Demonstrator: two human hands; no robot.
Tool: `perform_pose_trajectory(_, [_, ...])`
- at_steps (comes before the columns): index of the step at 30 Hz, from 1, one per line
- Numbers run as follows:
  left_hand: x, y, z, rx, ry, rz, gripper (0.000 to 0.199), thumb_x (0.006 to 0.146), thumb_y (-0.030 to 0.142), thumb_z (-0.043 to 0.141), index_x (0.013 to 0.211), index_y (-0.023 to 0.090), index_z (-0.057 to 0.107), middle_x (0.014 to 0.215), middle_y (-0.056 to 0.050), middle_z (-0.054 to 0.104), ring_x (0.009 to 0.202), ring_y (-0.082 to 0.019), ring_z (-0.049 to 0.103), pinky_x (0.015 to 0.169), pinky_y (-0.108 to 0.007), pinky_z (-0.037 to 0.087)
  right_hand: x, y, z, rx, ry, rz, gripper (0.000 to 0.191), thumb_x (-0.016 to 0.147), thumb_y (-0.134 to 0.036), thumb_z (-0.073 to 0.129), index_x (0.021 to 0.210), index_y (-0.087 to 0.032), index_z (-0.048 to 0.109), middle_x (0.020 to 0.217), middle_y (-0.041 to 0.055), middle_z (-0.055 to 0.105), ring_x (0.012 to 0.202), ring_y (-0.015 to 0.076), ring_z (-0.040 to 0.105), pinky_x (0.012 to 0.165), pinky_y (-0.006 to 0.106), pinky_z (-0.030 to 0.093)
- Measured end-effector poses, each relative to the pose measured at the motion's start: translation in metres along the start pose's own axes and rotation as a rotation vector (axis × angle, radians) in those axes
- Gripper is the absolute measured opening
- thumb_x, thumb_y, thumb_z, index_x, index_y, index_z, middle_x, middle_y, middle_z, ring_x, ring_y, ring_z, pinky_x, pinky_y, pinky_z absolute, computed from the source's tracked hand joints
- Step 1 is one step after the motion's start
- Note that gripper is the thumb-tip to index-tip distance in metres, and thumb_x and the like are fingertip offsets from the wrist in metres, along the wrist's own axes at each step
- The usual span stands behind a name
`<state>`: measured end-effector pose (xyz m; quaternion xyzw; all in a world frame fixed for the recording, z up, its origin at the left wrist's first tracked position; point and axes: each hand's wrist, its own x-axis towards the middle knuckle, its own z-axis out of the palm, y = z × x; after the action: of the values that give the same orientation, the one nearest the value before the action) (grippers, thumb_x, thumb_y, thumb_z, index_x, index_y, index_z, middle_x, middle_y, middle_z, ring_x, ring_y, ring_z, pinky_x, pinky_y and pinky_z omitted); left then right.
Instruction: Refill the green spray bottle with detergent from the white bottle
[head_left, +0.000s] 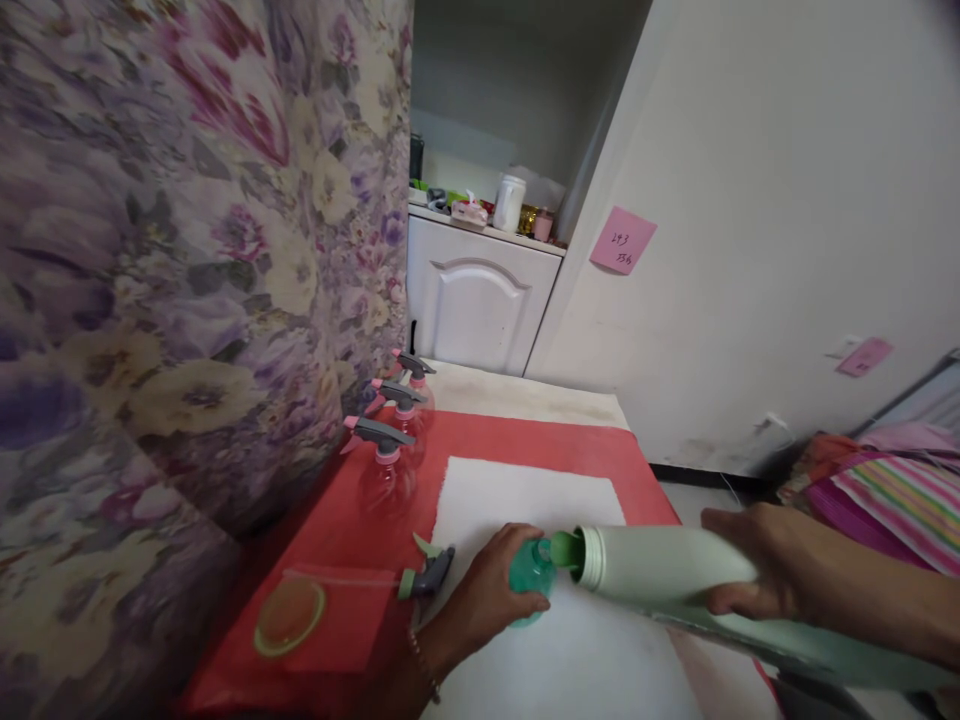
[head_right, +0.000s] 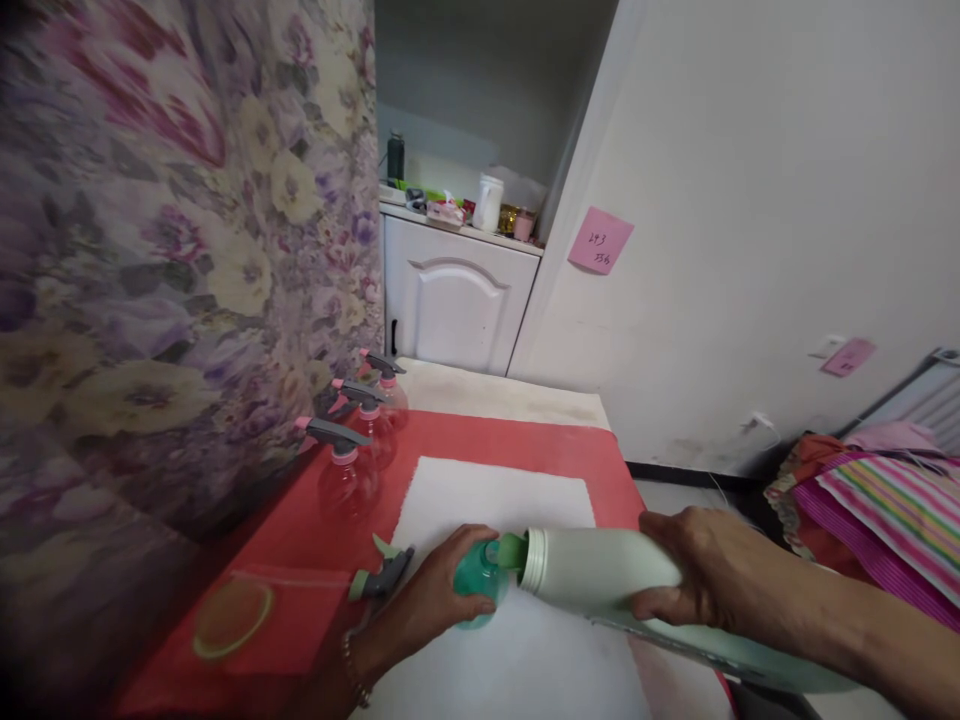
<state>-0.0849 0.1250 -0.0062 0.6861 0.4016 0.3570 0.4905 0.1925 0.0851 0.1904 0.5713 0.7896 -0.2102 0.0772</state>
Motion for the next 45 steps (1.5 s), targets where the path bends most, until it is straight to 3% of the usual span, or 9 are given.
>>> perform_pose_trajectory(18, [0.0002,-0.0031,0.0007,-0.003,-0.005,0.003,0.067,0.058,0.009,0.075,0.121,0.025,0.058,0.128,-0.005,0.059,0.121,-0.024,0.051,0.106,-0.033,0.037,0.0007,0.0033,0.0006,-0.004,0.003,-0.029,0.047,0.081,-0.063,0.056,0.081,-0.016,0.058,0.069,-0.0011,0.052,0.059,0.0123,0.043,0.049,0.025,0.027])
perform_pose_trajectory(38, [0.0008,0.0001,0.0005,-0.01,-0.003,0.005,0.065,0.059,0.008,0.072,0.12,0.025,0.059,0.126,-0.006,0.059,0.119,-0.024,0.052,0.105,-0.035,0.038,-0.0007,-0.0026,-0.0023,0.043,-0.014,-0.037,0.047,0.081,-0.063,0.057,0.081,-0.016,0.058,0.069,-0.0009,0.053,0.059,0.0124,0.044,0.049,0.024,0.027])
perform_pose_trajectory(45, [0.001,-0.0013,0.0002,-0.011,-0.019,0.004,0.065,0.059,0.009,0.072,0.121,0.024,0.058,0.128,-0.006,0.058,0.12,-0.024,0.051,0.106,-0.034,0.037,-0.0001,0.0,-0.0016,-0.043,0.028,-0.032,0.045,0.081,-0.061,0.058,0.078,-0.016,0.056,0.065,-0.0006,0.056,0.056,0.0127,0.047,0.048,0.024,0.026])
